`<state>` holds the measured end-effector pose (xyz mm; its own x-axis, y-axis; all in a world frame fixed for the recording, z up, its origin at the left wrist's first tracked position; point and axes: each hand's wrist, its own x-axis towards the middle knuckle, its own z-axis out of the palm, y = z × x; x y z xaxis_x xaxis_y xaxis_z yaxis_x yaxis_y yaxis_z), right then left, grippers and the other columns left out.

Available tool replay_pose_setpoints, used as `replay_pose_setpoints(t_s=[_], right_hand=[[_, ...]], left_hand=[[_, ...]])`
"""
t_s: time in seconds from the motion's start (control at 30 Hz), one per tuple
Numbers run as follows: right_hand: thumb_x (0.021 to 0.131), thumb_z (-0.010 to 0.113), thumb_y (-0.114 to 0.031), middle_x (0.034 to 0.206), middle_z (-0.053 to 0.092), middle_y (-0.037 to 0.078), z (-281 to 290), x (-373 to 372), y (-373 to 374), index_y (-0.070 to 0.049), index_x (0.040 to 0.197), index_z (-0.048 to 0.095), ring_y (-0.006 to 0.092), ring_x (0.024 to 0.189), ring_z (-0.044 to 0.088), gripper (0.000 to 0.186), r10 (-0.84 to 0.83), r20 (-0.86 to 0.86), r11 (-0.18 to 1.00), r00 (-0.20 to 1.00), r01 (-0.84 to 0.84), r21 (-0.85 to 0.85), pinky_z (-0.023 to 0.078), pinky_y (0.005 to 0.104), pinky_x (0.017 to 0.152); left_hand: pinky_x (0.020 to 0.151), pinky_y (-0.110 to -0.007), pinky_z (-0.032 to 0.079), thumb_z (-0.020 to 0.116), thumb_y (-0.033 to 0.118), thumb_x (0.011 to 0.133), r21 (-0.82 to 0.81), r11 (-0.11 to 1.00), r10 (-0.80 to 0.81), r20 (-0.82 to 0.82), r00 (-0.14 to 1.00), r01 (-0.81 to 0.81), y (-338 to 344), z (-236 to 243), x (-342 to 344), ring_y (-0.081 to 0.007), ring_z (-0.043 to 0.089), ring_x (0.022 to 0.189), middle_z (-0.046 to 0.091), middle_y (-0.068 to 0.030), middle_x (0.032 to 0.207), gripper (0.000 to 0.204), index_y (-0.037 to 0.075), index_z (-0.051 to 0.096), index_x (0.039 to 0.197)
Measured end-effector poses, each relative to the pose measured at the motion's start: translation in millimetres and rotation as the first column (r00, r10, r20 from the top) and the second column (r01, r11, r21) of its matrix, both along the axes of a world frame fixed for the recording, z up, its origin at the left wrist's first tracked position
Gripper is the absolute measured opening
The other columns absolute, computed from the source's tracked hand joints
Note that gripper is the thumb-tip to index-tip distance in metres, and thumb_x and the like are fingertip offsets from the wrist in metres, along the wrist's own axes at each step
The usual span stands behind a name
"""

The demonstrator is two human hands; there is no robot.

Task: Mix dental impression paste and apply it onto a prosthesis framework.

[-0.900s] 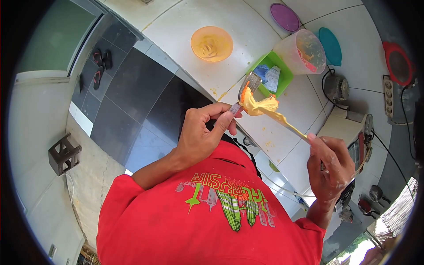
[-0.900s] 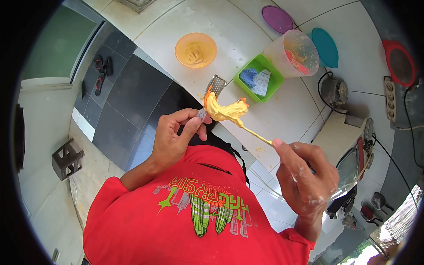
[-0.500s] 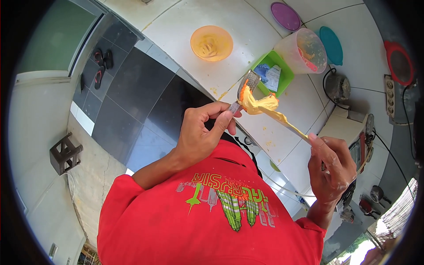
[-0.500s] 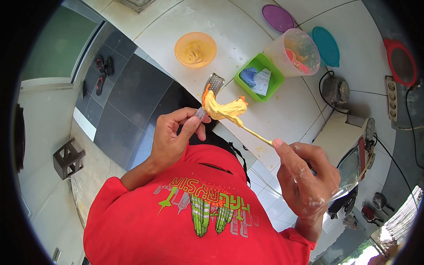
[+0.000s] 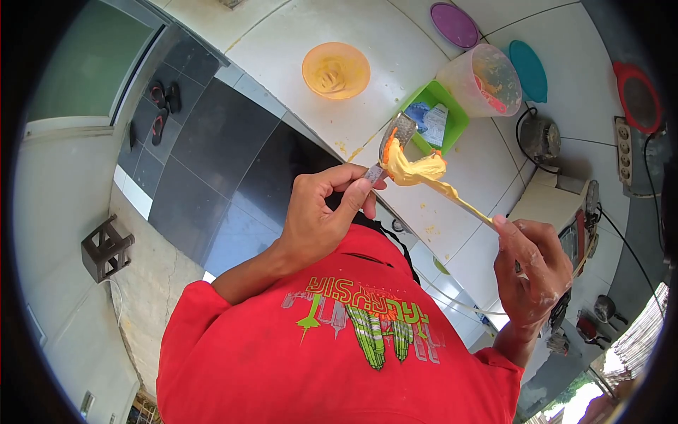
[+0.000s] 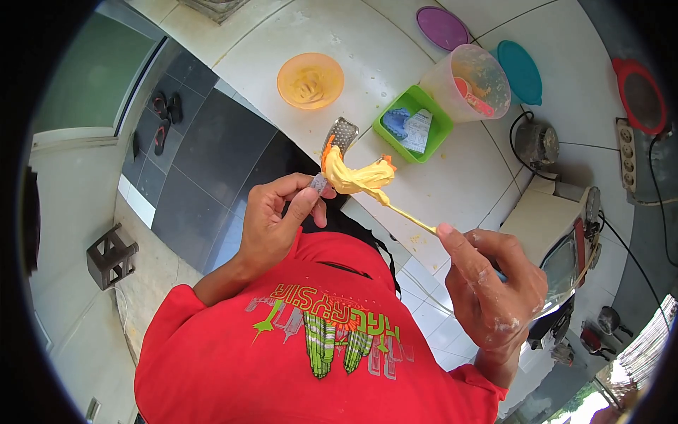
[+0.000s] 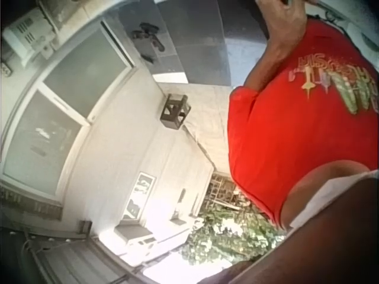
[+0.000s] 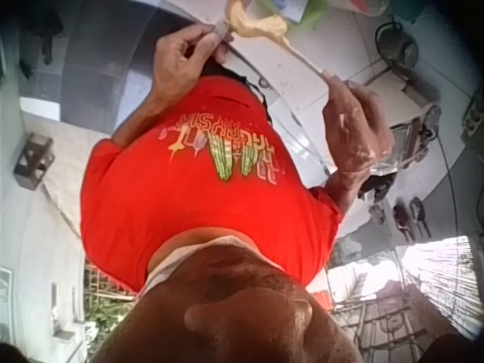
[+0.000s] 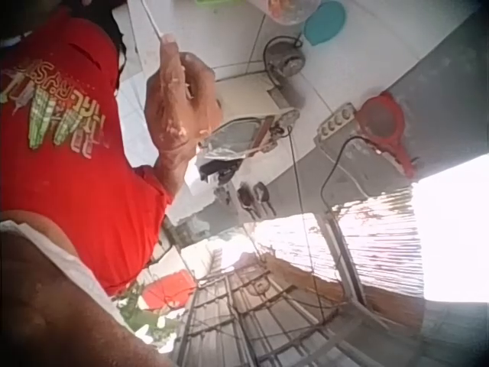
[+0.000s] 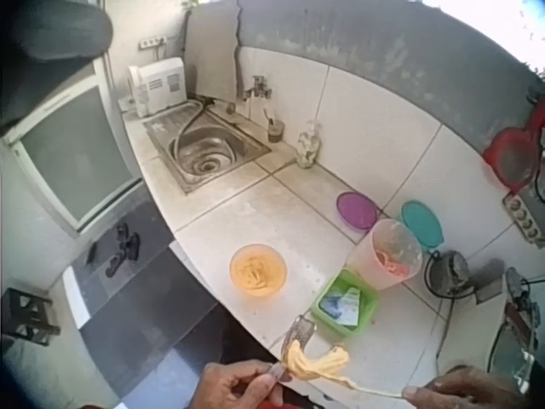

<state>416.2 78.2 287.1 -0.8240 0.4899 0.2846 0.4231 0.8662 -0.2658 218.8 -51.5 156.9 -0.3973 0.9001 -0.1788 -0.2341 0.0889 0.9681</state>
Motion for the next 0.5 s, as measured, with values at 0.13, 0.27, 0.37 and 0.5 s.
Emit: replay_pose_setpoints(t_s=[0.13,0.27,0.37,0.5], right_hand=[[0.060,0.070,0.011,0.074,0.061,0.006,1.9,2.5,0.5,-0.013,0.104,0.072,0.0150,0.056,0.058,0.050,-0.001,0.014,1.000,1.000,0.001,0.022,0.043,0.0240,0.047],[0.060,0.071,0.011,0.074,0.061,0.006,2.8,1.3,-0.4,-0.013,0.104,0.072,0.0150,0.056,0.058,0.051,0.016,0.031,1.000,0.999,-0.016,-0.006,0.043,0.0240,0.047],[0.063,0.067,0.014,0.076,0.061,0.009,5.4,0.6,-3.9,-0.010,0.102,0.071,0.0164,0.061,0.058,0.046,-0.004,0.036,1.000,0.999,0.005,-0.024,0.045,0.0245,0.052],[0.060,0.070,0.011,0.076,0.062,0.006,0.2,1.4,-2.8,-0.013,0.103,0.072,0.0153,0.059,0.059,0.049,0.043,0.026,0.999,0.999,-0.042,-0.021,0.043,0.0248,0.050]], left_hand=[[0.058,-0.021,0.040,0.050,0.008,0.095,0.005,1.000,-0.002,0.003,1.000,0.002,-0.8,-0.1,-0.3,-0.0035,0.052,0.061,0.061,-0.0034,0.063,0.021,-0.006,0.066,0.098],[0.059,-0.021,0.041,0.050,0.009,0.095,0.014,1.000,0.004,0.030,1.000,-0.005,-1.9,0.3,0.1,-0.0039,0.052,0.062,0.061,-0.0035,0.063,0.022,-0.006,0.065,0.098],[0.060,-0.022,0.042,0.050,0.009,0.095,0.009,1.000,-0.003,0.022,1.000,0.003,-2.8,1.1,-0.9,-0.0041,0.052,0.062,0.061,-0.0034,0.064,0.022,-0.007,0.065,0.098],[0.060,-0.022,0.042,0.050,0.010,0.095,-0.006,1.000,-0.006,0.054,0.999,0.006,-4.6,3.6,-1.8,-0.0043,0.052,0.062,0.061,-0.0033,0.063,0.023,-0.007,0.065,0.098]])
